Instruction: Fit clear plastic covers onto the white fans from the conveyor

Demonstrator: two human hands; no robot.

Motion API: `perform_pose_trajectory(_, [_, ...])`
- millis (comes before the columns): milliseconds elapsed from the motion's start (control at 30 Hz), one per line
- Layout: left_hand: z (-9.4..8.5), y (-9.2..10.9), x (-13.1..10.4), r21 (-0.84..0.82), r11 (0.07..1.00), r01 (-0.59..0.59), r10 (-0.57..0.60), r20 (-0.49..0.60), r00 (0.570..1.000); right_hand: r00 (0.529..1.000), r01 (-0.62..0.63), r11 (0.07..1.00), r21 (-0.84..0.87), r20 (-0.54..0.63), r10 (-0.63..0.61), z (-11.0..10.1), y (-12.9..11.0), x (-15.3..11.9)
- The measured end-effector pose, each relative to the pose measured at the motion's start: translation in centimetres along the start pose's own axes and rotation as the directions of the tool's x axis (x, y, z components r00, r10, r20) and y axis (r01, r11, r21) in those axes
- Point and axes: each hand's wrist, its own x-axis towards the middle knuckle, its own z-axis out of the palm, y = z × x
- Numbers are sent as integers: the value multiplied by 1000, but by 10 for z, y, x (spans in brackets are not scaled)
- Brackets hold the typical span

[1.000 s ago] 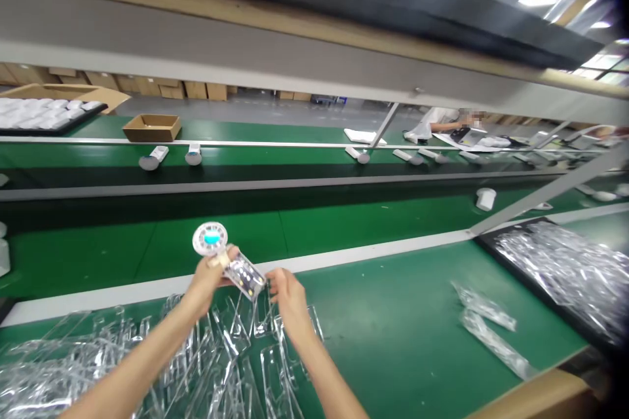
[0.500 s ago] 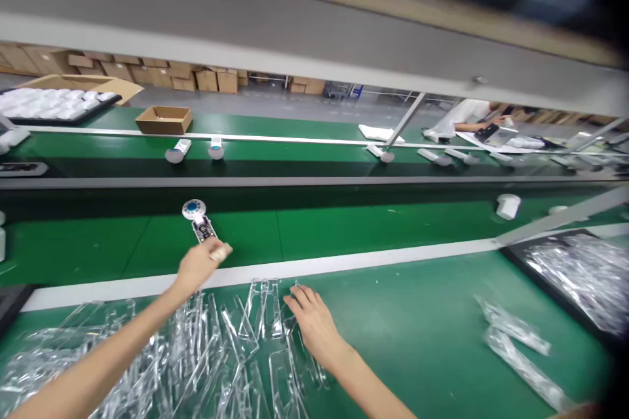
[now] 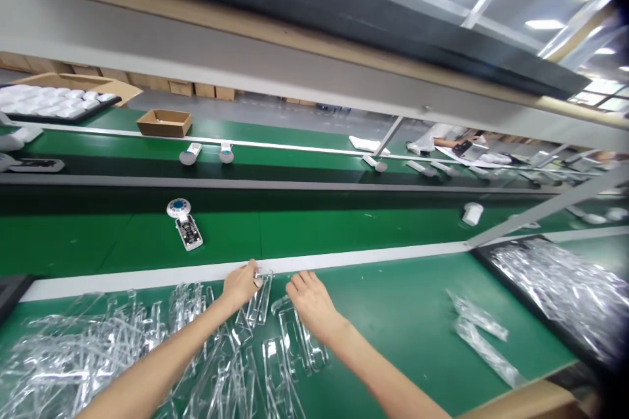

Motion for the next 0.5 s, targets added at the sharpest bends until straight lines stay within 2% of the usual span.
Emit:
perform_pose_trajectory(100, [-3, -6, -4, -150, 989, -12, 5, -47, 999, 977, -163, 969, 187, -108, 185, 0, -5, -5])
perform_pose_trajectory(200, [-4, -7, -10, -332, 941, -63, 30, -104, 994, 928, -255, 879, 403, -152, 339, 19, -16, 0])
perform_pose_trajectory(367, [-5, 0, -20, -603, 791, -103, 43, -113, 993, 815, -306, 729, 613, -228, 533, 58, -34, 17])
perform_pose_trajectory(433, [-7, 2, -24, -679, 727, -102, 39, -107, 994, 779, -293, 688, 664, -252, 574, 62, -34, 21])
perform_pose_trajectory(500, [-11, 3, -27, -737, 669, -94, 26, -103, 994, 766, -268, 658, 704, -258, 588, 61, -31, 21])
